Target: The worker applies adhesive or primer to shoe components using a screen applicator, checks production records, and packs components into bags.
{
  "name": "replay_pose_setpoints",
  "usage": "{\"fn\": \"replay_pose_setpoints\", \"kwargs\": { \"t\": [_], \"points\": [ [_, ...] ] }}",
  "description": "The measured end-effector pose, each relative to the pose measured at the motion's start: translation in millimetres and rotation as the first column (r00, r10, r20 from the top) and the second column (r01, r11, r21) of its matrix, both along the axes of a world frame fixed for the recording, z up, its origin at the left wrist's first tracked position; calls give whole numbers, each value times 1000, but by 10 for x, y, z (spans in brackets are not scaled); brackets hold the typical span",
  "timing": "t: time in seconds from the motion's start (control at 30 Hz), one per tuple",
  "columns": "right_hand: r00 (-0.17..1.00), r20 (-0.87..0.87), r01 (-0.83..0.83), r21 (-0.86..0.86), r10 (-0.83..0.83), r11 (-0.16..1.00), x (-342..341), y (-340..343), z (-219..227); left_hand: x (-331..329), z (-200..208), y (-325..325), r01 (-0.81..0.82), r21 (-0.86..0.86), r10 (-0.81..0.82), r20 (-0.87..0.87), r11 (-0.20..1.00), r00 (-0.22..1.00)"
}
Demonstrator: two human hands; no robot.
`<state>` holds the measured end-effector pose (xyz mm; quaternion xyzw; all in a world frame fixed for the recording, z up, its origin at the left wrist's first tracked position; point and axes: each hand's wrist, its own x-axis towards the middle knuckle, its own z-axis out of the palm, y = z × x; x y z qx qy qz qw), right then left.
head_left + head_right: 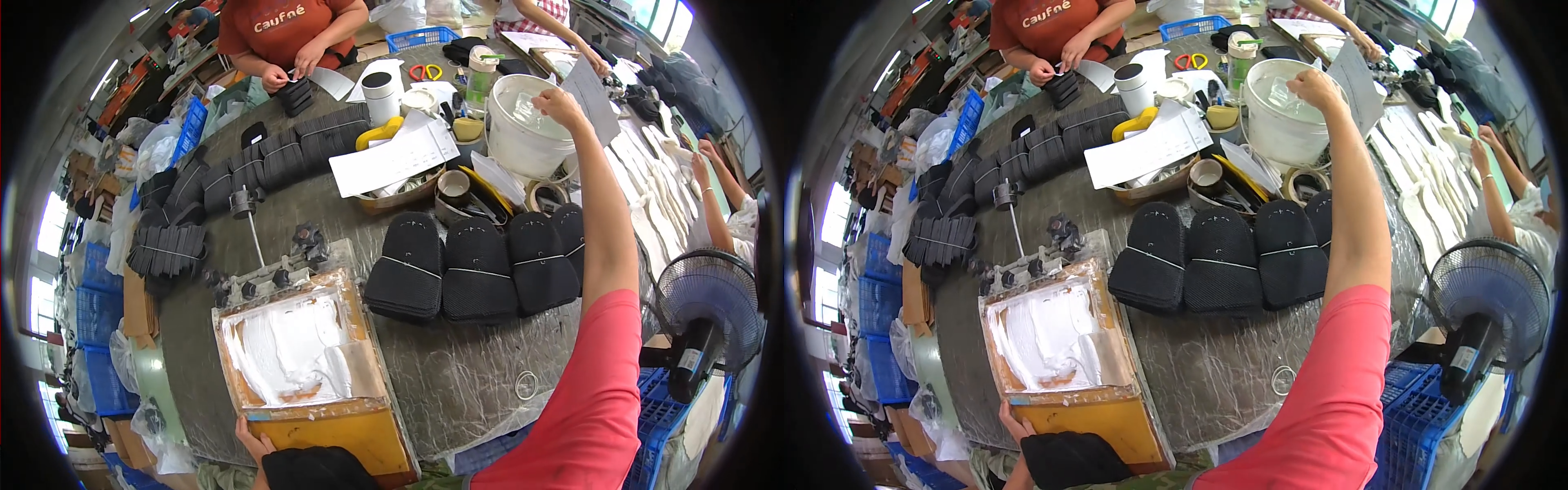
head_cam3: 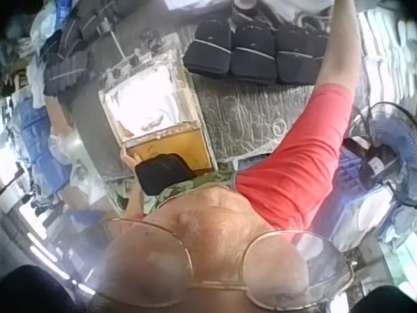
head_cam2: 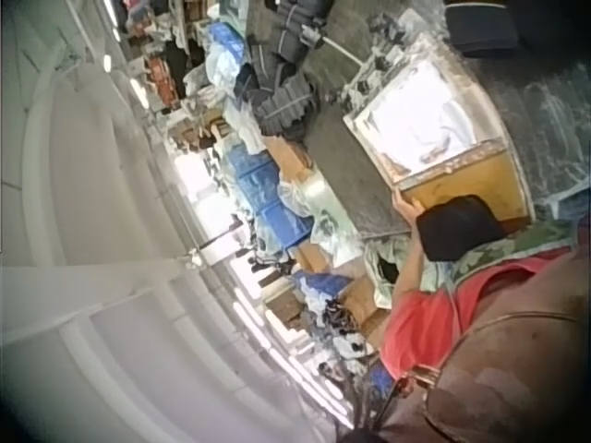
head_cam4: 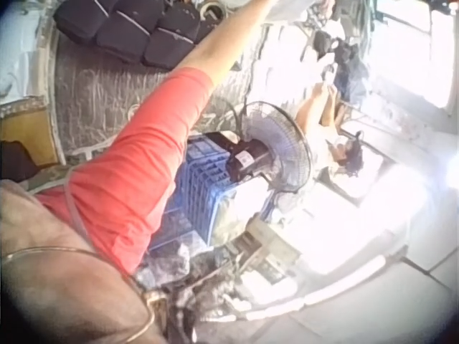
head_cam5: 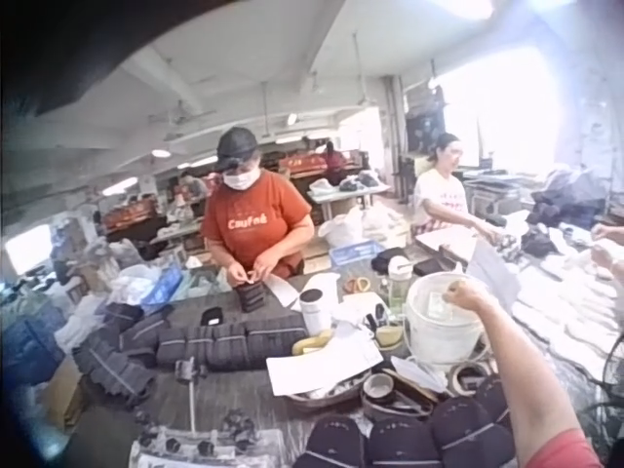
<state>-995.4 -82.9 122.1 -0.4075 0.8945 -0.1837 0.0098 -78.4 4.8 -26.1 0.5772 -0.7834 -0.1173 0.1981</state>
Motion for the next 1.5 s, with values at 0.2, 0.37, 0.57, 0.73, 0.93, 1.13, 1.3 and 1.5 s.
{"fn": "replay_pose_setpoints", "kwargs": {
  "t": [0.2, 0.37, 0.57, 0.73, 0.93, 1.13, 1.3, 1.5],
  "points": [
    [992, 119, -15, -160, 35, 987, 14, -25, -15, 110, -91, 11, -37, -110, 34, -23, 993, 999],
    [984, 62, -144, -270, 167, 952, -135, 34, -149, 188, -142, -41, -67, -151, 71, 18, 986, 997],
    [988, 52, -121, -338, 146, 933, -344, 245, -161, 32, 20, -60, -28, -190, 27, -6, 981, 1000],
    [940, -335, -138, -197, 66, 971, 306, 137, 19, -5, 111, 163, -61, -188, 71, 48, 980, 996],
    [902, -404, -283, -292, 151, 913, 715, 297, 464, -13, 77, 91, -15, -180, 12, -16, 983, 1000],
    [764, -228, -646, -275, 604, 712, 1936, 104, 796, 123, -117, -78, -57, -290, 62, 9, 955, 998],
    [541, -28, -834, -146, 841, 532, 3601, 90, 692, 45, 51, -57, -68, -200, 59, -47, 978, 997],
    [208, -40, -977, 46, 977, 210, 4878, 10, 141, 78, -9, 15, -25, -214, 0, -118, 976, 993]
  ]
}}
